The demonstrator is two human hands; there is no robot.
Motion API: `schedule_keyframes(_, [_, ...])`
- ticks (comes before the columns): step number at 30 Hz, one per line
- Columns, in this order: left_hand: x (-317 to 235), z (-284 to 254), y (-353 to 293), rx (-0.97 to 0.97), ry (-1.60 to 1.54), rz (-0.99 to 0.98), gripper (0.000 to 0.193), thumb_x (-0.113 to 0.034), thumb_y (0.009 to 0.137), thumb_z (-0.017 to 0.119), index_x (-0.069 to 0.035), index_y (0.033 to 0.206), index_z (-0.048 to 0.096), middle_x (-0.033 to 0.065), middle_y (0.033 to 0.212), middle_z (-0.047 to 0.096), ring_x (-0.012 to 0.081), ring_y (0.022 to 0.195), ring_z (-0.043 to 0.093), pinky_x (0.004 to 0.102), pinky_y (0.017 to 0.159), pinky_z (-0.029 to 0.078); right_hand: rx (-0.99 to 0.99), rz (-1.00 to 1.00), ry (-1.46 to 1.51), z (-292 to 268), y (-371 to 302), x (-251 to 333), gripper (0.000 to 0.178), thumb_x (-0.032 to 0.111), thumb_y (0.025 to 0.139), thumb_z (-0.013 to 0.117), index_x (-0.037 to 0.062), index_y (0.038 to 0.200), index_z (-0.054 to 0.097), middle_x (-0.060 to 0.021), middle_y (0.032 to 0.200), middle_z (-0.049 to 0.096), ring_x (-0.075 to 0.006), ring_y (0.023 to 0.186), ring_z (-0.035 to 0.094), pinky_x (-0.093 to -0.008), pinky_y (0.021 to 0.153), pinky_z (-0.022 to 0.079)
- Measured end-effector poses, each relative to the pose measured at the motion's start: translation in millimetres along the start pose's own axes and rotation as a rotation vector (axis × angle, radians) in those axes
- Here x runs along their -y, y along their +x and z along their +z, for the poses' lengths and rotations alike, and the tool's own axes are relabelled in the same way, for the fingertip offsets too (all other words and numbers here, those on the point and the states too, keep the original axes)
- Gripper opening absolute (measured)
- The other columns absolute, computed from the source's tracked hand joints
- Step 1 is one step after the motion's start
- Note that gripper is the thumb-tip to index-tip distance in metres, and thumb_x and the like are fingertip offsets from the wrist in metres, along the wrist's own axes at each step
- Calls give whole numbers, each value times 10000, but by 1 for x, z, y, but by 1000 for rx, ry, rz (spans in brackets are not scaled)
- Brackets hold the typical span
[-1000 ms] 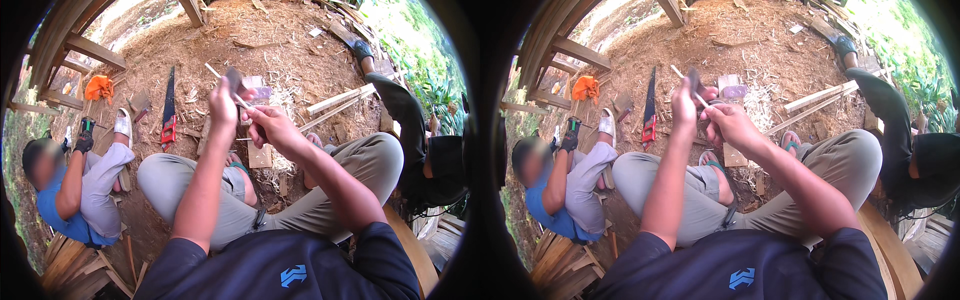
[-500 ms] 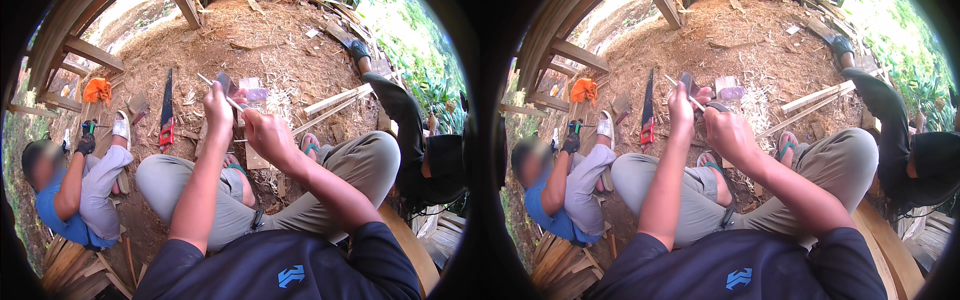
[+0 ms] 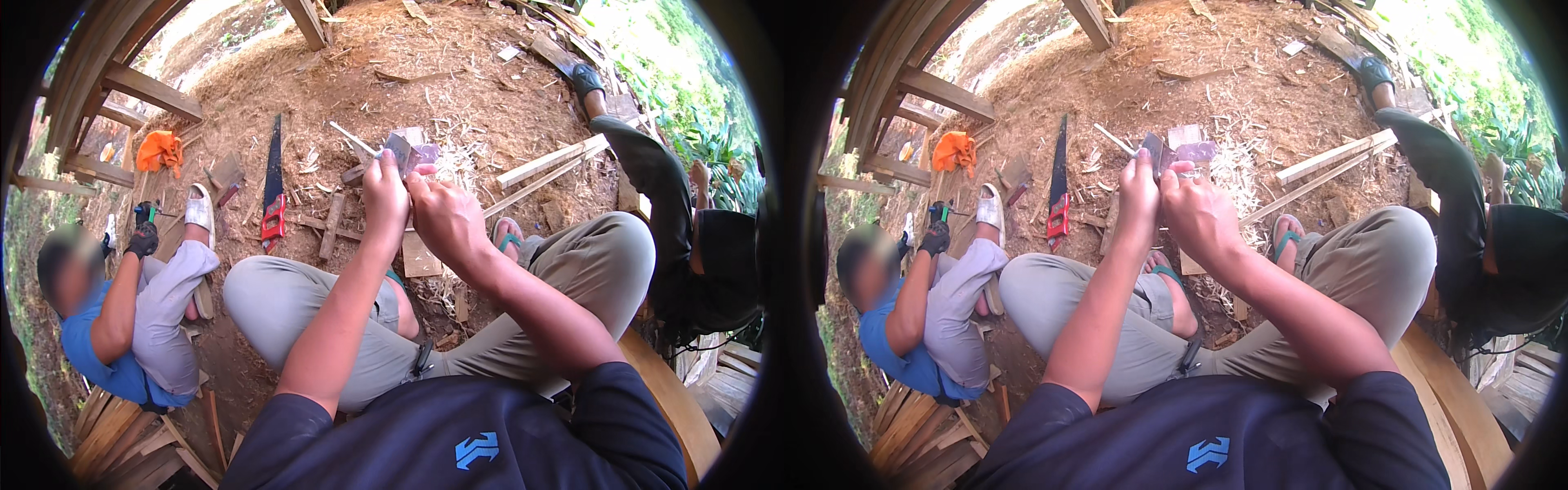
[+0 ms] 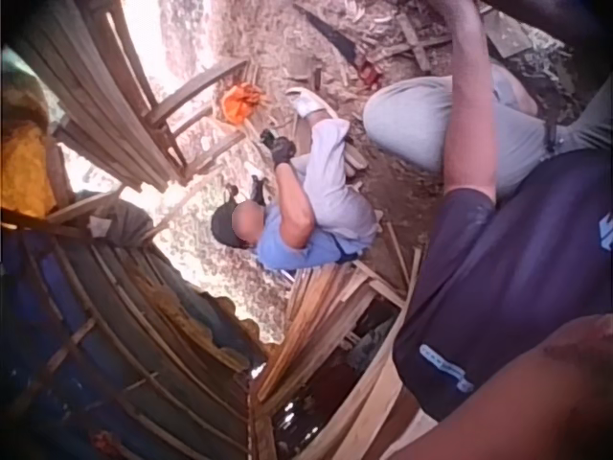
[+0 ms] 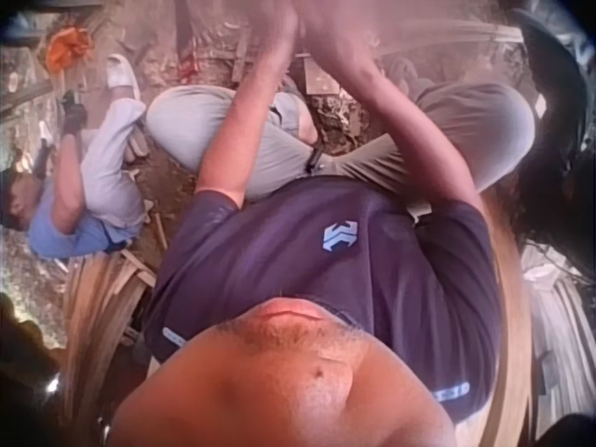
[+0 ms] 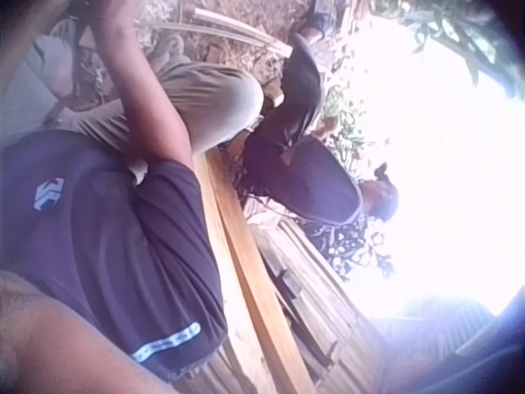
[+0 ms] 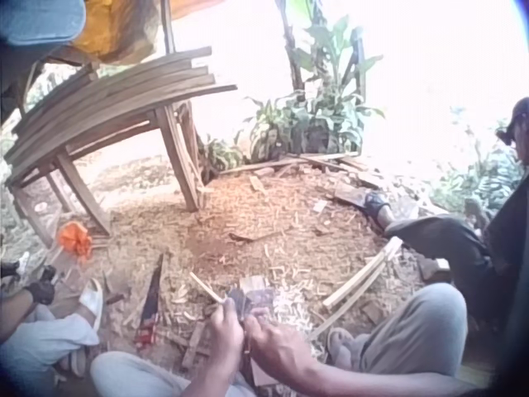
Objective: The person sits on the ground and sands a small wooden dowel using a piece of sandpaper. They hold the dowel in one hand and rub the sandpaper against it repeatedly to smooth the surface. Another person is visible in the background working on a separate piece of wood.
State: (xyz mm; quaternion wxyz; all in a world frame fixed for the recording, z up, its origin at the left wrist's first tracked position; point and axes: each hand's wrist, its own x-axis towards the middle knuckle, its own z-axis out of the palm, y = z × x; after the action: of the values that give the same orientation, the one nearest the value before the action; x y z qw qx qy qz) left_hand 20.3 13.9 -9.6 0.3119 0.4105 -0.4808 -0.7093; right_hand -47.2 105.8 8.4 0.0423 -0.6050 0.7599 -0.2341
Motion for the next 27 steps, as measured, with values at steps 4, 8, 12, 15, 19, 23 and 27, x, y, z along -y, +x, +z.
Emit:
schedule_keyframes(4, [-27, -13, 14, -178, 37, 10, 407, -289, 1065, 240, 20, 1128, 496, 200, 925, 698, 225, 724, 683, 348, 696, 565, -118, -24, 81, -4, 0, 2, 112, 69, 876, 555, 51, 971, 612, -152, 681, 641, -343, 641, 657, -446, 551, 521])
schedule_keyframes(8, [-31, -8, 3, -177, 23, 8, 405, -312, 1065, 256, 16, 1121, 485, 193, 860, 683, 225, 697, 680, 335, 669, 578, 14, 136, 492, -3, 1, 6, 127, 132, 937, 551, 32, 969, 622, -103, 604, 605, -246, 538, 625, -373, 490, 489])
schedule_keyframes(12, [19, -13, 13, -44, 147, 105, 387, -321, 1051, 362, 26, 1131, 514, 172, 854, 680, 189, 679, 663, 287, 562, 530, 302, 584, 1227, -8, 9, 1, 191, 181, 991, 515, 25, 945, 615, -24, 569, 543, -122, 470, 519, -287, 455, 415])
schedule_keyframes(15, [-43, -10, 7, -49, 19, -71, 391, -349, 1051, 340, -6, 1083, 525, 197, 934, 697, 197, 753, 681, 319, 611, 557, 449, 746, 1772, -22, 15, -7, 227, 215, 1022, 463, 44, 958, 598, 24, 557, 456, -99, 436, 407, -253, 461, 366])
schedule_keyframes(19, [-45, -9, 7, -140, -29, -40, 471, -375, 1059, 277, 15, 1040, 541, 173, 881, 685, 201, 748, 664, 324, 542, 563, 438, 583, 1436, -22, 16, -4, 225, 165, 991, 491, 15, 890, 625, -54, 617, 595, -146, 482, 548, -313, 466, 435])
schedule_keyframes(23, [12, -11, 6, -90, 363, 167, 419, -310, 1059, 339, 39, 1072, 571, 144, 881, 675, 180, 741, 667, 331, 689, 552, -123, 44, 486, -2, 8, -11, 180, 79, 927, 520, -3, 822, 643, -195, 705, 670, -291, 568, 661, -399, 509, 505])
schedule_keyframes(27, [-35, -12, 18, -220, 56, 40, 425, -306, 1066, 254, 15, 1129, 525, 177, 917, 714, 181, 699, 672, 282, 643, 527, -156, -20, 147, -12, 4, 1, 73, 83, 876, 613, 42, 866, 673, -187, 652, 618, -348, 563, 631, -437, 489, 483])
